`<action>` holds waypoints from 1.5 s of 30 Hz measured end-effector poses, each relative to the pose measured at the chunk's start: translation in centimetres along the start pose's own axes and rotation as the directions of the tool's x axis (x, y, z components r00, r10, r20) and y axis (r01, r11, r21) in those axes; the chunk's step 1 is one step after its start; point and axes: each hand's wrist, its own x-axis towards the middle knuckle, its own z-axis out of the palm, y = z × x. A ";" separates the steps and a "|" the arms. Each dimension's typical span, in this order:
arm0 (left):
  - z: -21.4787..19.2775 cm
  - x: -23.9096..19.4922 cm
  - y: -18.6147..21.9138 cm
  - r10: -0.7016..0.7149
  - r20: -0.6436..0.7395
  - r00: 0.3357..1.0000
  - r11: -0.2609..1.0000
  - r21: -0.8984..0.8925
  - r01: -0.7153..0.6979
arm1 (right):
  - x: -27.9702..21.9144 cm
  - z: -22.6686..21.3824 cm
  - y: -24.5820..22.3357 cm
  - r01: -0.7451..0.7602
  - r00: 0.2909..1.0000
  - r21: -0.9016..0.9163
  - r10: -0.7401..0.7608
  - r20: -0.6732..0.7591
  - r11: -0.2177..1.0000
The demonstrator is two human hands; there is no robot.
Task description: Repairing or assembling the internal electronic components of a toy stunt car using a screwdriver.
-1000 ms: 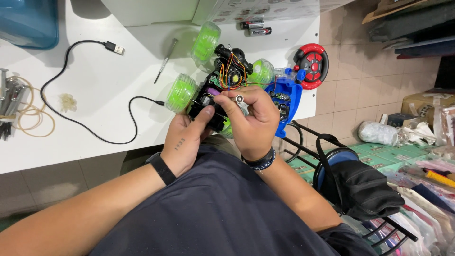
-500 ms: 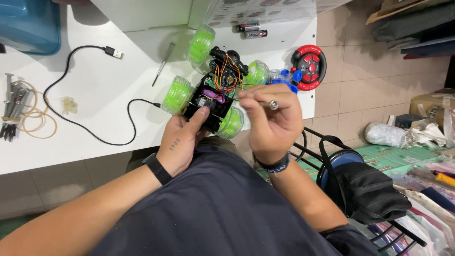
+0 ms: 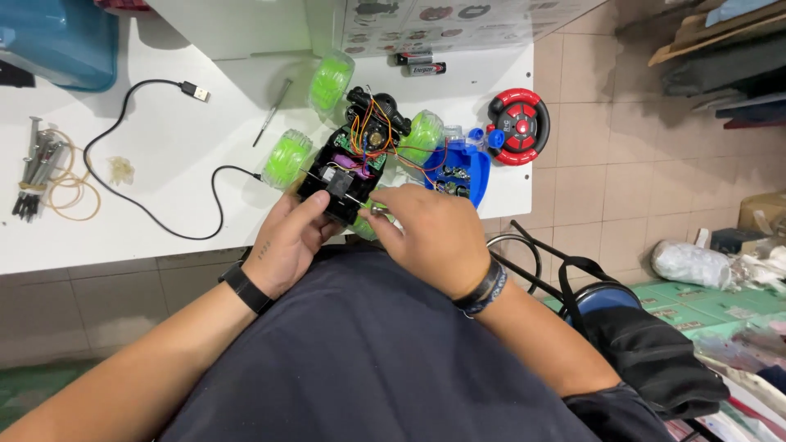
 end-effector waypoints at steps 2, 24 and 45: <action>-1.5 0.9 -1.4 0.027 0.041 0.999 1.000 -0.014 -0.026 | 1.1 0.4 0.1 0.014 0.992 -0.048 -0.008 0.129 0.999; -5.2 2.4 -2.4 0.159 0.230 0.960 0.960 0.190 -0.204 | 6.5 1.6 -0.8 -0.137 0.791 -0.238 0.251 0.557 0.962; -7.3 4.1 -5.1 0.064 0.206 0.977 0.940 0.316 -0.128 | 6.1 1.1 0.1 -0.185 0.850 -0.162 0.240 0.468 0.969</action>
